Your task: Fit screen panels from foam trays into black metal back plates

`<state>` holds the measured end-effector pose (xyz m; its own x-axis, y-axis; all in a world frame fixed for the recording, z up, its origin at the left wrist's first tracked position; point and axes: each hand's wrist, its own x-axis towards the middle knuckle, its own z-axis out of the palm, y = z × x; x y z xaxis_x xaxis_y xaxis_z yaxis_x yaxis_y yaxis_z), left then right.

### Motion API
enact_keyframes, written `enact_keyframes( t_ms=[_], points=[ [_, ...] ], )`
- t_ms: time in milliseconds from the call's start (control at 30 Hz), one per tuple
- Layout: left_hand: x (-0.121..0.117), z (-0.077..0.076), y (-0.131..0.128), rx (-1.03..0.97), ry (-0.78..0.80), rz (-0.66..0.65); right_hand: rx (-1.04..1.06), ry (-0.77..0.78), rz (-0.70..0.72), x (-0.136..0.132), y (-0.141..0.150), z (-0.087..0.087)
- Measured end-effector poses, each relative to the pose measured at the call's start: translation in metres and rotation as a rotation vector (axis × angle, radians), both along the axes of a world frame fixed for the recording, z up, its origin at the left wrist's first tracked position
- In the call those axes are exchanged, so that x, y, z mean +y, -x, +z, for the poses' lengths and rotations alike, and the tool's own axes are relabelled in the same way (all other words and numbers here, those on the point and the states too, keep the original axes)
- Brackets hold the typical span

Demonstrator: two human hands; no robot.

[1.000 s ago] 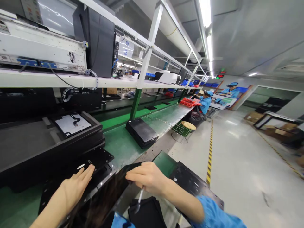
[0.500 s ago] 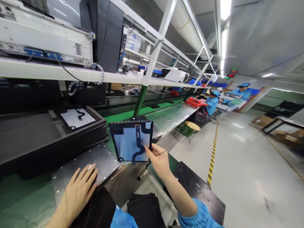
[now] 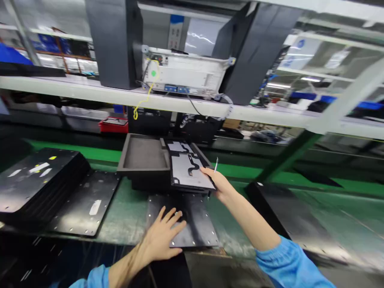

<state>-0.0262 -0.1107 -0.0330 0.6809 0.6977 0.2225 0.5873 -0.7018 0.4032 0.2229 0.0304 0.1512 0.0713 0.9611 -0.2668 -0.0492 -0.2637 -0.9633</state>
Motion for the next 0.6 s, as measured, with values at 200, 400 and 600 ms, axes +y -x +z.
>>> enact_keyframes(
  t_ms=[200, 400, 600],
  points=[
    [-0.006, 0.007, 0.003, -0.02, 0.015, -0.013, -0.068, 0.013, 0.122, 0.078, 0.079, 0.039],
    [-0.005, 0.006, 0.004, -0.033, -0.002, -0.007, -0.117, 0.005, 0.168, 0.112, 0.1, 0.063],
    [-0.005, 0.008, 0.004, -0.061, 0.018, -0.022, -0.19, -0.019, 0.188, 0.116, 0.121, 0.059]
  ],
)
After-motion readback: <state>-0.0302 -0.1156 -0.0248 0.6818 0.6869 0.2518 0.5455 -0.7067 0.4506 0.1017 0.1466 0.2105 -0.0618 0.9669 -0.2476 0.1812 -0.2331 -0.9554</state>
